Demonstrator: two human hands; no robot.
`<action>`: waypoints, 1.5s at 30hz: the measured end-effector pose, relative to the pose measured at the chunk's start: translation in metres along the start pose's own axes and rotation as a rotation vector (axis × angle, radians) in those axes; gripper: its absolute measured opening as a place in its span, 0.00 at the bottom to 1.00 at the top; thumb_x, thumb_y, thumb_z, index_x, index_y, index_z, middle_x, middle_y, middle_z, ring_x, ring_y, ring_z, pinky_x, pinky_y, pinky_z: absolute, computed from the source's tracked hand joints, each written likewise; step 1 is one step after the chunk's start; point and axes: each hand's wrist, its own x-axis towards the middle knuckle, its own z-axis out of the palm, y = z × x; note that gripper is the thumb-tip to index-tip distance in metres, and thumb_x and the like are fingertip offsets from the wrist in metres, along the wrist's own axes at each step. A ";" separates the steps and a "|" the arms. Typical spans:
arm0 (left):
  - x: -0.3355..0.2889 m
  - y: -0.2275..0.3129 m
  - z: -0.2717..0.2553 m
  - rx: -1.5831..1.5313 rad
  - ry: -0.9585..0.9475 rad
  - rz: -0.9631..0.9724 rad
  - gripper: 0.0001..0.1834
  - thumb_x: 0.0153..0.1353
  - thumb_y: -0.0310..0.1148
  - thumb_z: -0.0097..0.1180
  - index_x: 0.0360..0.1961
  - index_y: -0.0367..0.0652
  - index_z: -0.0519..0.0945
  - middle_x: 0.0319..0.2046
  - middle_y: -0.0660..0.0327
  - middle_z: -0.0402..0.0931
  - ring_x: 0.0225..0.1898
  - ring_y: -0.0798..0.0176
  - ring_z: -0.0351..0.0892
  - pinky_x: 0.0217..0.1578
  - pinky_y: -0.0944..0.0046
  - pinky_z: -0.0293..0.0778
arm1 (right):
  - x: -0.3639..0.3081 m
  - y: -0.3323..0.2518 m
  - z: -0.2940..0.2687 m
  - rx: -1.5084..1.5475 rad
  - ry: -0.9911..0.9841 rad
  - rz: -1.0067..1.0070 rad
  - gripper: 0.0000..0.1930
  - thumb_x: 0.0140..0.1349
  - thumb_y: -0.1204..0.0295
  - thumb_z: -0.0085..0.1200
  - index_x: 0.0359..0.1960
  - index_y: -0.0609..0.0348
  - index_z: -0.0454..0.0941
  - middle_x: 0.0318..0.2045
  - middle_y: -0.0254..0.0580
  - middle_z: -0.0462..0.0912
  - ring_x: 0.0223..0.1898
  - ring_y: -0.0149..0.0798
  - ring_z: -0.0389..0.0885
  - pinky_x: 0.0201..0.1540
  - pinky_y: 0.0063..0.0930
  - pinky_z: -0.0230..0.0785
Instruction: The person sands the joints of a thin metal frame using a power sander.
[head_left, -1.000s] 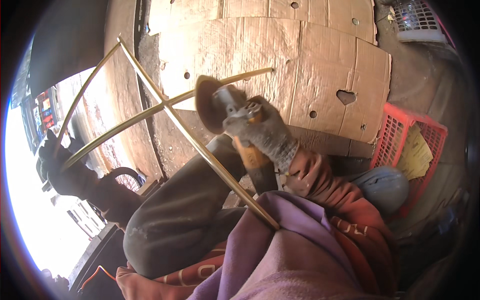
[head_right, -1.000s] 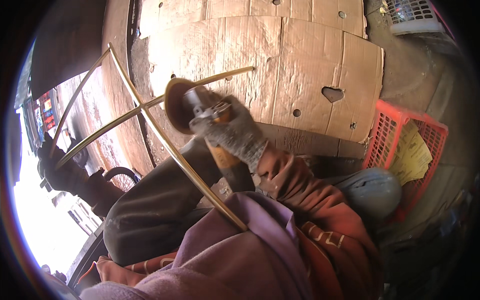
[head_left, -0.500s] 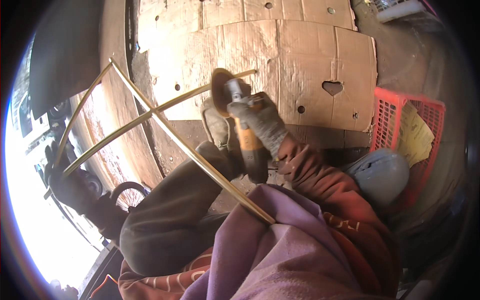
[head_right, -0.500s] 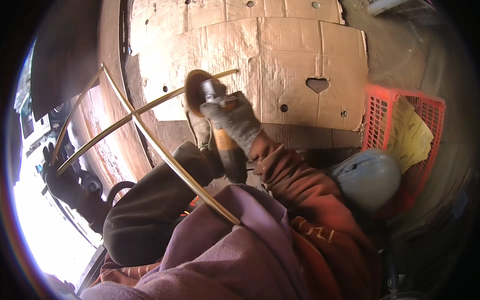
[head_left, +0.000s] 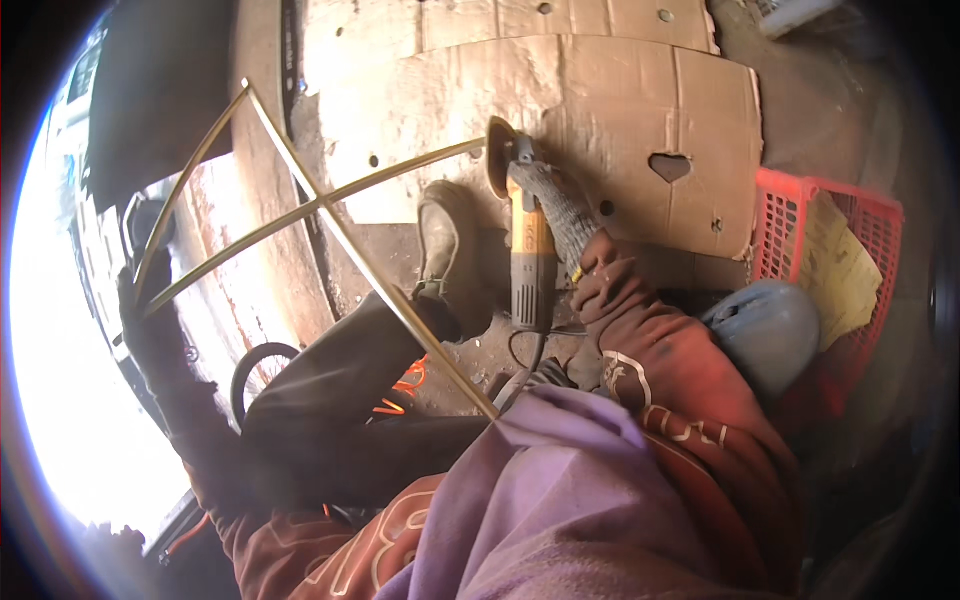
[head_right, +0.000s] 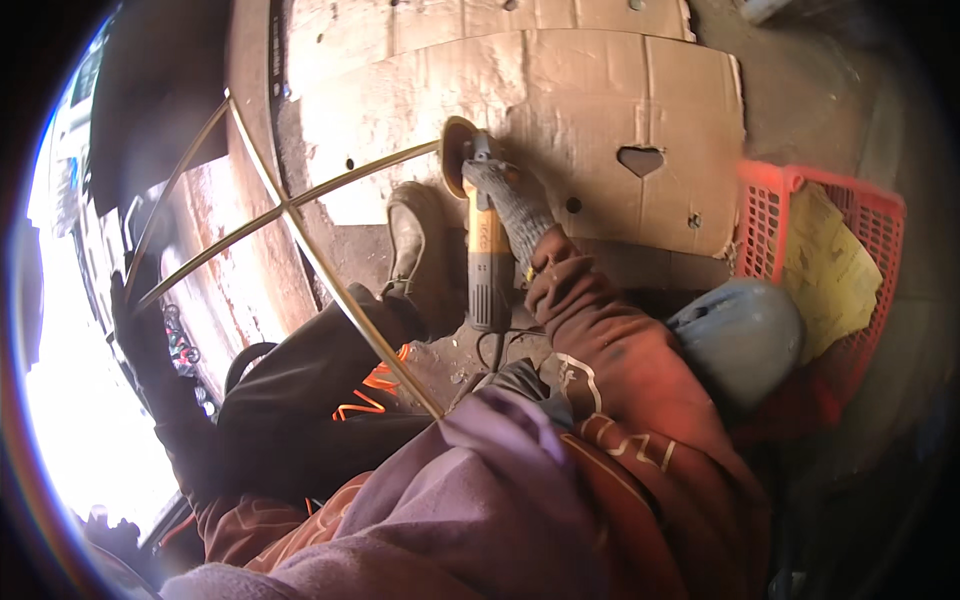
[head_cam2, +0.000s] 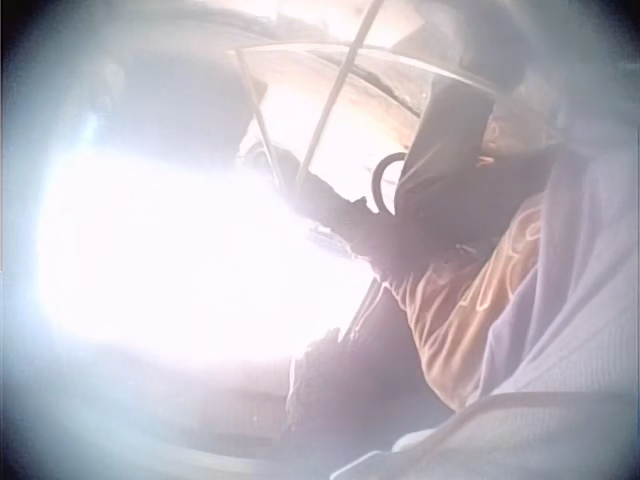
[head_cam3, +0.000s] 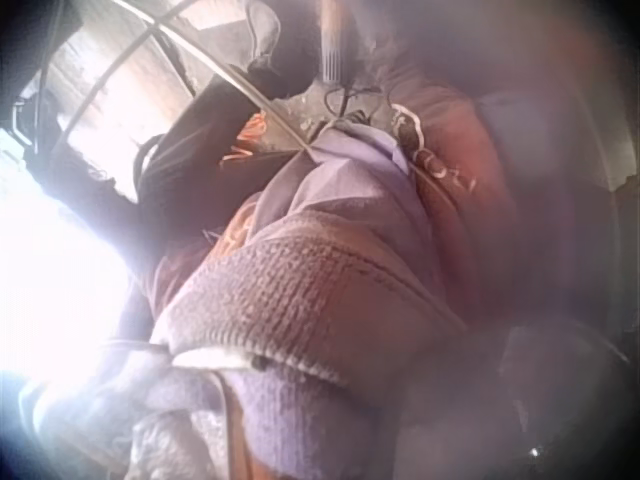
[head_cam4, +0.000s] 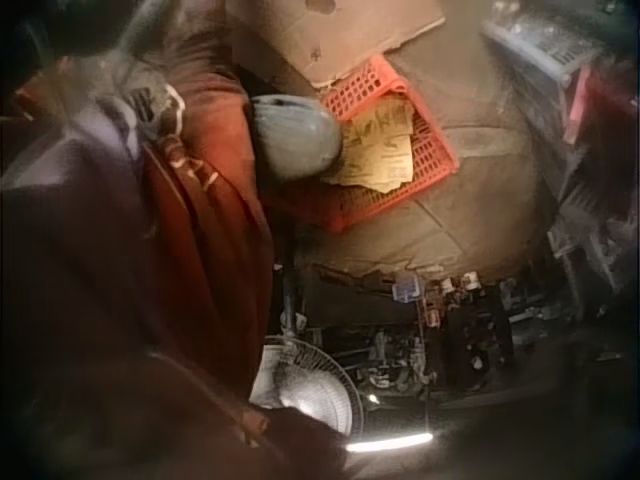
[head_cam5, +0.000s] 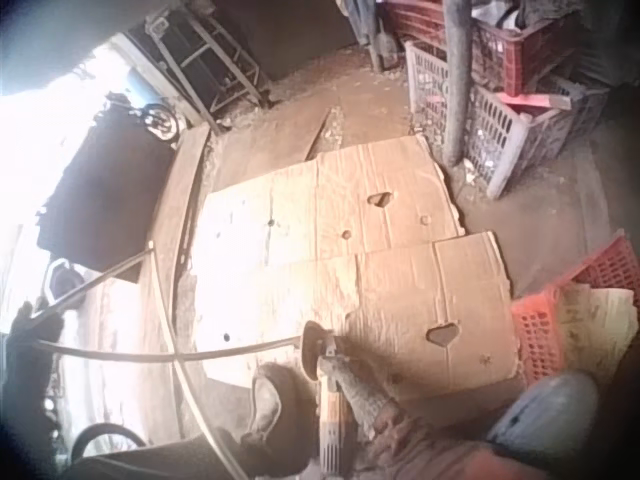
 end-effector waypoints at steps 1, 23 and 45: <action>-0.009 -0.003 -0.014 0.246 -0.002 0.180 0.22 0.70 0.33 0.44 0.60 0.29 0.68 0.59 0.44 0.70 0.62 0.47 0.69 0.64 0.55 0.63 | -0.006 0.000 0.002 0.009 -0.028 0.021 0.16 0.50 0.60 0.70 0.31 0.58 0.80 0.21 0.36 0.79 0.19 0.31 0.78 0.21 0.28 0.74; -0.022 0.045 0.020 0.798 0.284 0.565 0.20 0.68 0.51 0.46 0.47 0.49 0.80 0.34 0.52 0.75 0.40 0.47 0.75 0.41 0.50 0.72 | -0.039 0.011 -0.011 0.141 -0.178 0.221 0.15 0.50 0.66 0.71 0.35 0.61 0.83 0.24 0.35 0.83 0.20 0.30 0.81 0.22 0.27 0.75; -0.007 0.070 0.024 0.772 0.247 0.487 0.09 0.68 0.32 0.54 0.40 0.38 0.82 0.34 0.59 0.80 0.35 0.66 0.79 0.34 0.68 0.74 | -0.071 0.015 0.038 -0.126 -0.205 -0.106 0.15 0.50 0.66 0.69 0.29 0.62 0.76 0.23 0.38 0.80 0.24 0.30 0.80 0.27 0.25 0.76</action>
